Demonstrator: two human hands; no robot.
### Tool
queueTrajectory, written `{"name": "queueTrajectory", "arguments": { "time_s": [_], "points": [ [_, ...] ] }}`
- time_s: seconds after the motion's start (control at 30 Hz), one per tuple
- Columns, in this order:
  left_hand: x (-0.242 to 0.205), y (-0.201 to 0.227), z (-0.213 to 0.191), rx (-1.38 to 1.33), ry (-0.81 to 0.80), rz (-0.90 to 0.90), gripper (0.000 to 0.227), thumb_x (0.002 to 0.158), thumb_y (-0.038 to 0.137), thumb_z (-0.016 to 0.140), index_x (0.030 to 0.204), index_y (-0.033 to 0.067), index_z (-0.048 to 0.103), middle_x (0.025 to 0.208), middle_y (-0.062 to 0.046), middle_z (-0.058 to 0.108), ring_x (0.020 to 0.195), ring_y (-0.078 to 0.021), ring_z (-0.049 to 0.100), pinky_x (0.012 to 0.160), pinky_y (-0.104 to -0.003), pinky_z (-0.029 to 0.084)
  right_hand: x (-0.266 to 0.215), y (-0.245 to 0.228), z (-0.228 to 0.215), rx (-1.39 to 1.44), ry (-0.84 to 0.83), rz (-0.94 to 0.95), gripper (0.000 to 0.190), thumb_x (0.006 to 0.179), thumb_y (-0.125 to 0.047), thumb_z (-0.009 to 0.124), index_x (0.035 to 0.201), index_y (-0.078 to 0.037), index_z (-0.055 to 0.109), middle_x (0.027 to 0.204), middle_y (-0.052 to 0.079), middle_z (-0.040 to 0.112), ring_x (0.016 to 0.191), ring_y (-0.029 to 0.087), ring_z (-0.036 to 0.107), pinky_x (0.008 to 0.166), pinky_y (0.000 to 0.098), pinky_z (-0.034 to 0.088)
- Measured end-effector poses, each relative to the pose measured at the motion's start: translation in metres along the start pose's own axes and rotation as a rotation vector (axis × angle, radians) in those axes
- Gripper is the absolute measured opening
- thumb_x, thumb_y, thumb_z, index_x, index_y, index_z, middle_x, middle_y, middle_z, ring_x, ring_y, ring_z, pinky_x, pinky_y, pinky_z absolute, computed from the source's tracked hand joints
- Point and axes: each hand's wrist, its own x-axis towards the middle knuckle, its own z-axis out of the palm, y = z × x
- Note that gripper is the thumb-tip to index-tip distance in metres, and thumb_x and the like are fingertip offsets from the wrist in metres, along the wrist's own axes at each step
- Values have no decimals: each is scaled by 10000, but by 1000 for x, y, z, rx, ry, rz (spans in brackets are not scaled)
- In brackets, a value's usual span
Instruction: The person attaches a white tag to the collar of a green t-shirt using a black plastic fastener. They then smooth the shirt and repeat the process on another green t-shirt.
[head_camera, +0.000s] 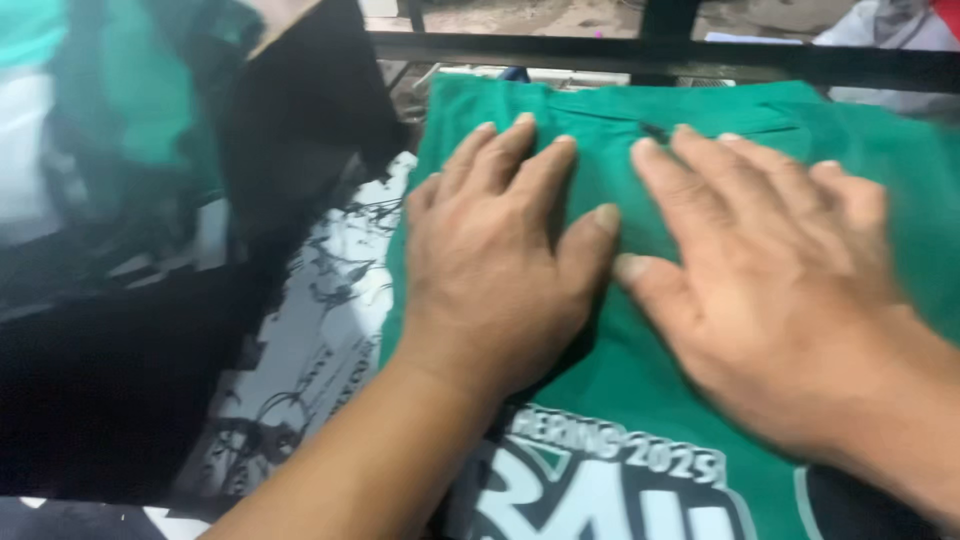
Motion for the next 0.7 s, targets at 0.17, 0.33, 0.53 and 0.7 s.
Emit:
{"name": "queueTrajectory", "arguments": {
  "time_s": [0.17,0.33,0.53,0.7],
  "points": [
    [1,-1,0,-140,-69,-68,445,832,413,604,1175,149,704,1359,-176,661,1341,-404,542,1025,-581,384,-2,0,-5,-11,-25,16,721,967,-577,387,1581,-200,422,1585,116,459,1412,360,412,1044,621,288],
    [1,-10,-6,-192,47,-49,418,858,320,699,1190,66,714,1266,-231,626,1196,-407,584,902,-596,455,-4,-3,-9,66,-78,68,694,987,-572,375,1589,-226,393,1598,114,412,1441,352,342,1083,592,208],
    [-1,-70,-21,-323,17,-374,337,841,141,604,1145,101,743,1014,-107,667,892,-274,678,849,-397,509,-1,-8,-9,86,-121,66,701,993,-570,334,1597,-217,374,1600,133,399,1428,362,343,1078,616,206],
    [-58,-116,-41,-61,-193,-360,255,865,139,694,1112,158,753,990,-124,710,859,-359,687,787,-467,523,-1,-8,-10,98,-114,76,687,985,-556,354,1583,-222,402,1595,113,416,1414,353,365,1073,624,215]
  ]
}}
